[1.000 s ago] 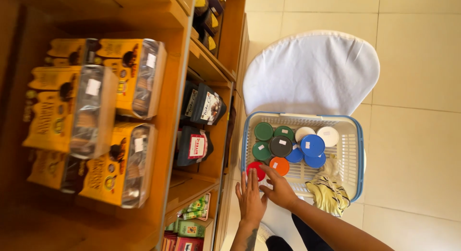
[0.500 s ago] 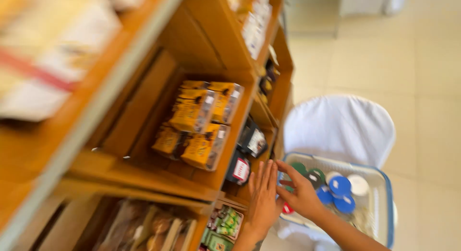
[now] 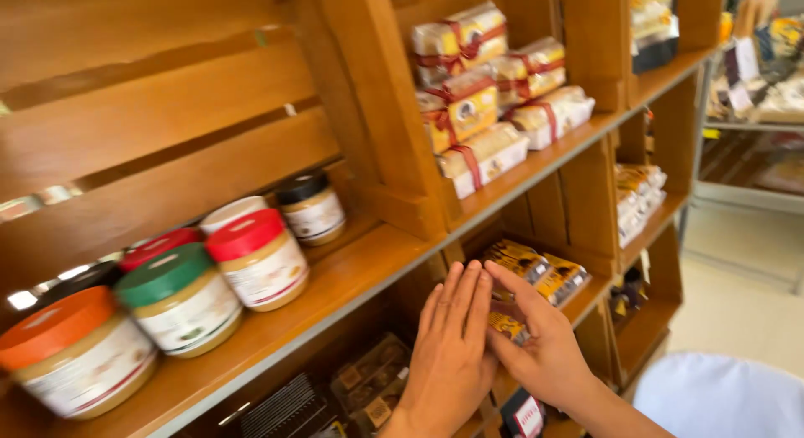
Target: Remove jars from a wooden display shelf into a shopping basket, wipe the shelf clean with a cloth, and then wipe individual jars.
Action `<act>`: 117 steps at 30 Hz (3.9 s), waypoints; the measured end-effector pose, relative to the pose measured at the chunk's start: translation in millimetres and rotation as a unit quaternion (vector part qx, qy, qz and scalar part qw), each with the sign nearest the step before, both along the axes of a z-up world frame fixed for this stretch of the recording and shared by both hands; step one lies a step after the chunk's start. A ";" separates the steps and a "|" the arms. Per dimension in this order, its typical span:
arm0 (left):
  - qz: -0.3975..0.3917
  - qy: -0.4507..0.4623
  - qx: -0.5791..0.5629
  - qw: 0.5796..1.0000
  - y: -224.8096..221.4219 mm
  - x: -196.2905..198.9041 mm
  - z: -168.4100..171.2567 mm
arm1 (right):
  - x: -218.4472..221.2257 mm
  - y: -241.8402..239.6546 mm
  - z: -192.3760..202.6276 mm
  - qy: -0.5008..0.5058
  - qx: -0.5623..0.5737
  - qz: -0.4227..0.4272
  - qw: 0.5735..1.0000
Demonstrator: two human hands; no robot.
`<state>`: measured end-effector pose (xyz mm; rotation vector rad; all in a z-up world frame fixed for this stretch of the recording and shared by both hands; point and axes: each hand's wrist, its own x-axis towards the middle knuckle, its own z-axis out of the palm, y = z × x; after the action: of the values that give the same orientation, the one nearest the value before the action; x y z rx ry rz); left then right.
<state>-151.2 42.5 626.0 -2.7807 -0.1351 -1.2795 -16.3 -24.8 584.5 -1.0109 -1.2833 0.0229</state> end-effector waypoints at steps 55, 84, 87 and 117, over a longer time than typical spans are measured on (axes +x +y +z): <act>-0.046 -0.060 -0.190 0.979 -43.7 -28.8 13.0 | -22.5 -88.9 72.9 -0.038 -0.083 -0.054 0.994; -0.055 0.354 -0.417 0.835 -45.4 135.6 -534.3 | 71.2 -113.5 -467.3 0.153 -0.447 -0.283 0.835; -0.047 0.352 -0.428 0.831 -40.8 140.8 -557.3 | 75.0 -107.7 -493.3 0.157 -0.456 -0.282 0.830; -0.067 0.354 -0.353 0.863 -30.7 148.8 -532.8 | 72.6 -97.5 -490.7 0.172 -0.469 -0.275 0.821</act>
<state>-2.4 11.8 93.2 -3.7231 -0.4357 -0.1013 56.3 -122.3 93.8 -2.0939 -0.5529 0.4109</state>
